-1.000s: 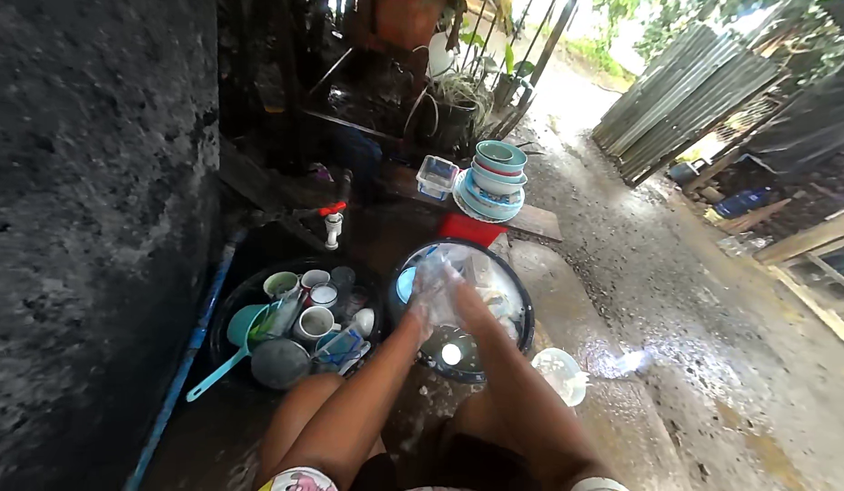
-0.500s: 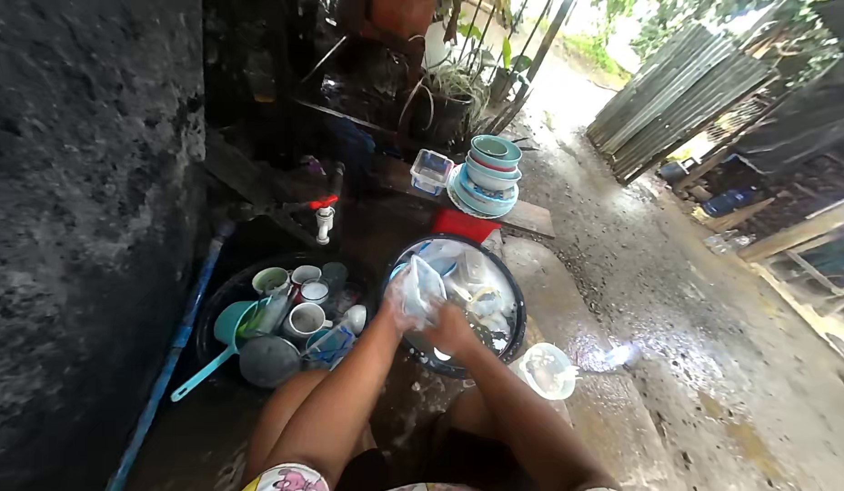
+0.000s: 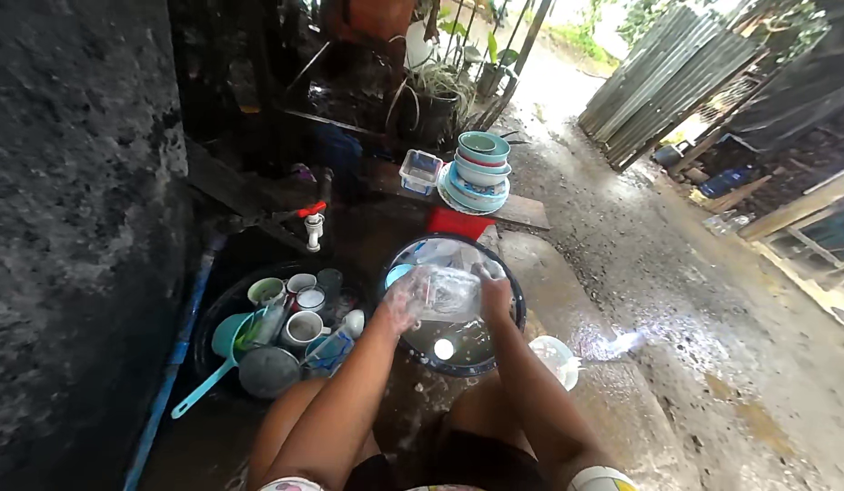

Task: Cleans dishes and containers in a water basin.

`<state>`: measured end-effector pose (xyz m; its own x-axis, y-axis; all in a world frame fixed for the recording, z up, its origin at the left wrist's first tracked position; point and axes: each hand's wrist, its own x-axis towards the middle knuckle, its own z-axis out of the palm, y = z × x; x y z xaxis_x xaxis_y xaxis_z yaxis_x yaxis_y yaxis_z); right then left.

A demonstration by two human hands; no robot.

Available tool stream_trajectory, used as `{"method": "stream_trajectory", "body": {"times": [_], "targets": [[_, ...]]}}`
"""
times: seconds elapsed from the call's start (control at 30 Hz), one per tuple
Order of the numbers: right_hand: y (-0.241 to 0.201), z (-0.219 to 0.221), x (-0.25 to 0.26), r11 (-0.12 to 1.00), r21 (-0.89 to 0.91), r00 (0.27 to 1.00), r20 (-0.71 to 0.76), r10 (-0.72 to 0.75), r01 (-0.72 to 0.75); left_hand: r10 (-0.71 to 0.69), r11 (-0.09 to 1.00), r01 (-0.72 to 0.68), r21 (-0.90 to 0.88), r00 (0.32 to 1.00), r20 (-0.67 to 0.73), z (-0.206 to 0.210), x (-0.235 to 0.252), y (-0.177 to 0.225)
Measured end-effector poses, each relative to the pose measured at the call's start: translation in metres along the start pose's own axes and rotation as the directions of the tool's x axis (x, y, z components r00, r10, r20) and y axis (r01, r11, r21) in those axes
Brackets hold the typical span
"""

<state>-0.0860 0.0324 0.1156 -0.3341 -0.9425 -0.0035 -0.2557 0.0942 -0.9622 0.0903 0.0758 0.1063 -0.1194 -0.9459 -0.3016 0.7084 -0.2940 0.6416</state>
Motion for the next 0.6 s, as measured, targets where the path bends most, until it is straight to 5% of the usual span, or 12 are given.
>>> {"method": "stream_trajectory", "body": {"times": [0.1, 0.2, 0.27, 0.4, 0.5, 0.6], "targets": [[-0.006, 0.011, -0.044, 0.946, -0.214, 0.966, 0.144, -0.214, 0.242, 0.118, 0.921, -0.1, 0.376, 0.993, -0.025, 0.009, -0.005, -0.002], [-0.016, 0.025, -0.076, 0.798, -0.284, 0.82, 0.409, -0.4, 0.531, 0.177, 0.797, -0.172, 0.579, 0.983, 0.049, 0.008, -0.016, -0.014], [-0.022, 0.027, -0.063, 0.824, -0.307, 0.845, 0.418, -0.332, 0.476, 0.165, 0.782, -0.161, 0.602, 0.985, 0.05, 0.012, -0.023, -0.015], [-0.002, 0.026, -0.005, 0.996, -0.085, 0.972, 0.232, 0.045, -0.026, 0.212, 0.843, -0.135, 0.521, 0.973, -0.092, 0.015, -0.013, -0.012], [0.018, 0.037, -0.02, 0.998, -0.014, 0.994, 0.084, -0.063, 0.065, 0.313, 0.896, -0.191, 0.401, 0.912, -0.265, 0.003, 0.001, -0.014], [0.018, 0.059, -0.073, 0.967, -0.081, 0.951, 0.218, -0.218, 0.24, 0.376, 0.872, -0.201, 0.446, 0.858, -0.35, -0.009, 0.009, -0.015]]}}
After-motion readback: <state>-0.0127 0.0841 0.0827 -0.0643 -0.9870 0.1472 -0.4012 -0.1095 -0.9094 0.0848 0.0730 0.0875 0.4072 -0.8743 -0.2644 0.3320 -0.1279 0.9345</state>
